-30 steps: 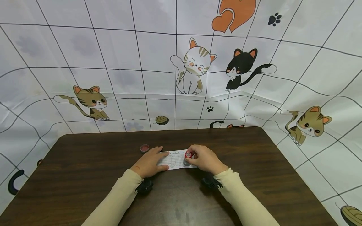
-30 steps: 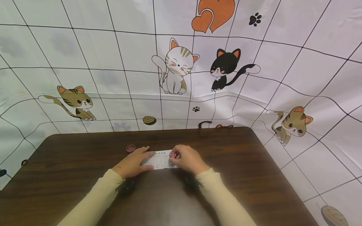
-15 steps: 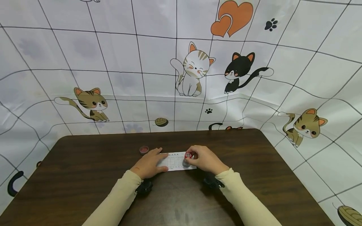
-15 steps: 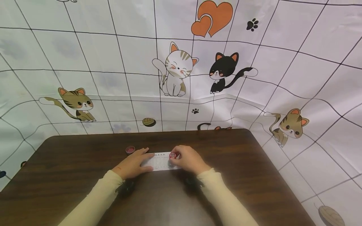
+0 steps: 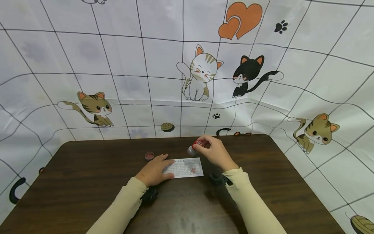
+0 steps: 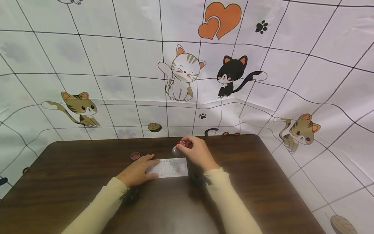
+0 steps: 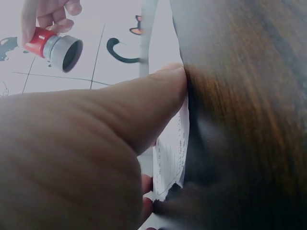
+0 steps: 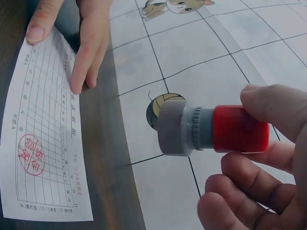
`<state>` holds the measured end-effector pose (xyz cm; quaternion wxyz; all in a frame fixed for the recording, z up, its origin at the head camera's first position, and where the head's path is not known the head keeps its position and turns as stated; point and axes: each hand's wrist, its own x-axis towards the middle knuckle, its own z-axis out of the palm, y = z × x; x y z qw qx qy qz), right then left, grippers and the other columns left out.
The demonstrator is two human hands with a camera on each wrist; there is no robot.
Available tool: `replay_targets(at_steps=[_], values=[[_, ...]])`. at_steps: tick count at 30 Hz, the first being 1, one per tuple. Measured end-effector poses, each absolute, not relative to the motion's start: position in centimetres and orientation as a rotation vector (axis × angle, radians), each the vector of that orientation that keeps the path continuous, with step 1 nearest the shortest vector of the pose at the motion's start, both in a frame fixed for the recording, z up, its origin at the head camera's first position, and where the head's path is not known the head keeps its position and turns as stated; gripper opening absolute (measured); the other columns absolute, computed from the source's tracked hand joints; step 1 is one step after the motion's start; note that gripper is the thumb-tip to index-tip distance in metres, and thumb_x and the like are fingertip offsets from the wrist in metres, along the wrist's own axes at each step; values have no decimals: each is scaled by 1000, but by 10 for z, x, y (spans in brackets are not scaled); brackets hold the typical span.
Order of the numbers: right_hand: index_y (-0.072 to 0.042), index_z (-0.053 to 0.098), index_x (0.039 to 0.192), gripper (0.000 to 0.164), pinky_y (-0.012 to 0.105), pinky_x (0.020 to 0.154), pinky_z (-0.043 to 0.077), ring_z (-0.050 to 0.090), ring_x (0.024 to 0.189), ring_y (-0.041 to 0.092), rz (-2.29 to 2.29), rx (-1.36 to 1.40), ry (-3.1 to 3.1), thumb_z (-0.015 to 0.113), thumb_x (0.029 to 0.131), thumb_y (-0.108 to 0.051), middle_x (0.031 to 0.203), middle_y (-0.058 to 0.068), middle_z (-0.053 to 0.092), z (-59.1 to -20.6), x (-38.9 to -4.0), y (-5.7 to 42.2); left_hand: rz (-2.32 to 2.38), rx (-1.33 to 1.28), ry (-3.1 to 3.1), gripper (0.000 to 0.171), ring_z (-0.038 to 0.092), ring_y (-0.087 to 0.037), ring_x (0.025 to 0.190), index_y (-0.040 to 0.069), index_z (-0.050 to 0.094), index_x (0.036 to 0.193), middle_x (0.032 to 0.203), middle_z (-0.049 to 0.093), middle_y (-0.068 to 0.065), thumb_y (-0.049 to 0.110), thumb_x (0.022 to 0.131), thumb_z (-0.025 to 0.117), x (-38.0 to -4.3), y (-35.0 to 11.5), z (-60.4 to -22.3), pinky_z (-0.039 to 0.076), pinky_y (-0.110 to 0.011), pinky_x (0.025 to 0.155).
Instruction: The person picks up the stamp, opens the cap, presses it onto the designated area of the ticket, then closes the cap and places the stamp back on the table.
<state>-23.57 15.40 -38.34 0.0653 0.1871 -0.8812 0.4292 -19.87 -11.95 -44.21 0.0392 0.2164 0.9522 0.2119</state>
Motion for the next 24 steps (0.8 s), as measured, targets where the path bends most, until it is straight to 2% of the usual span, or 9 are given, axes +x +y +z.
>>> replay_targets(at_steps=[8,18,24], values=[[-11,71,107,17,30,66,51,60,77,16,1279,560,-2655,77,94,-21,87,0,67,-387,-236,155,612,671,2927,64,39,-44,147,10,58,148,158,43,-24,39,94,76,-196,-118,-440,35,-59,117],[-10,68,114,25,34,77,56,64,82,16,1294,593,-2674,75,90,-8,95,2,69,-395,-236,161,543,671,2929,63,42,-42,145,9,59,147,157,45,-22,40,95,76,-194,-117,-435,37,-57,116],[-10,66,117,29,35,78,56,63,85,18,1287,607,-2667,73,90,-4,102,5,69,-395,-235,160,590,685,2983,62,52,-34,138,9,58,147,148,55,-15,38,95,77,-197,-119,-425,44,-52,112]])
